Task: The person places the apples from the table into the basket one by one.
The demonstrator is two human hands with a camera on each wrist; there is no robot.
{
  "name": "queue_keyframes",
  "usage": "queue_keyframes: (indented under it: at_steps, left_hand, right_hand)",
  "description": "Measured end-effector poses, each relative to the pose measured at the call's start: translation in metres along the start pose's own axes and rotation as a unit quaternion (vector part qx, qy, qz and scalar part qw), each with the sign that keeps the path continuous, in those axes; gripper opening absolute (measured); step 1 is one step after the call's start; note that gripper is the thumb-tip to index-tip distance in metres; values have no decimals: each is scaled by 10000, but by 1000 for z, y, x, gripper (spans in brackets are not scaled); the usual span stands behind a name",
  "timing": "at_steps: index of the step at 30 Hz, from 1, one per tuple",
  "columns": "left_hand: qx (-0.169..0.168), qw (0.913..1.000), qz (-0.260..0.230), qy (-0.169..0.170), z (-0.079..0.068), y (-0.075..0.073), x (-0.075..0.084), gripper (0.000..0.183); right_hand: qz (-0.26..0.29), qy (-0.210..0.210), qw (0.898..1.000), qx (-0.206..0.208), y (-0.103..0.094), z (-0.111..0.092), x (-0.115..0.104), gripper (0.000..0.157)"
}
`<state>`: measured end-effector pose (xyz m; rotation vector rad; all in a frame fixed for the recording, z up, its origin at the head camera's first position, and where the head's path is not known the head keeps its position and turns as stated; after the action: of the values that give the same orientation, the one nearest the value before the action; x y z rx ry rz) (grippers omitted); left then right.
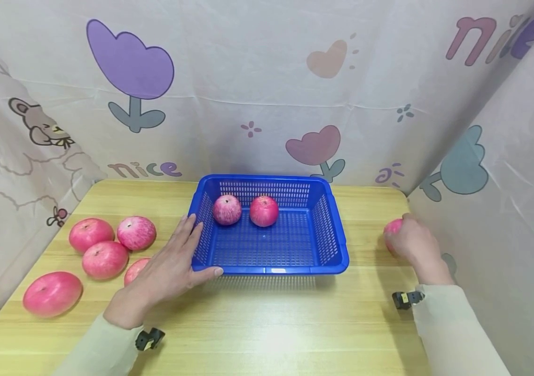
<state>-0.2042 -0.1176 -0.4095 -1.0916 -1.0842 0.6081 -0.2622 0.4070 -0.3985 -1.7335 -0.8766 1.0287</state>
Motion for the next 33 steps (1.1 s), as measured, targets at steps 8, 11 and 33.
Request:
queue_keyframes:
  at_steps: [8,11,33]
  left_hand:
    - [-68,10000,-1,-38,0,0,-1,130]
    - [-113,9999,1,-65,0,-1,-1,129]
    - [-70,10000,1,-30,0,-1,-1,126]
  right_hand:
    - [115,-793,9937,782,-35,-18,-50,85]
    - [98,-1009,9899,988,-49,-28,-75,81]
    - [-305,-2377,9668,886,-51,-49,-249,72]
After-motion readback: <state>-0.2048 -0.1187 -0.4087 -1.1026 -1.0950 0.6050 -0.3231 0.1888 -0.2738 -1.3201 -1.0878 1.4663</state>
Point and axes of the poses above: each hand's wrist, its own z-axis towards the middle knuckle, its own y-axis out of the palm, x = y × z, the point moved 7 cm from there along z, towards the middle knuckle, and after that the axes turned 7 degrees about y, right-handed, at the moved point
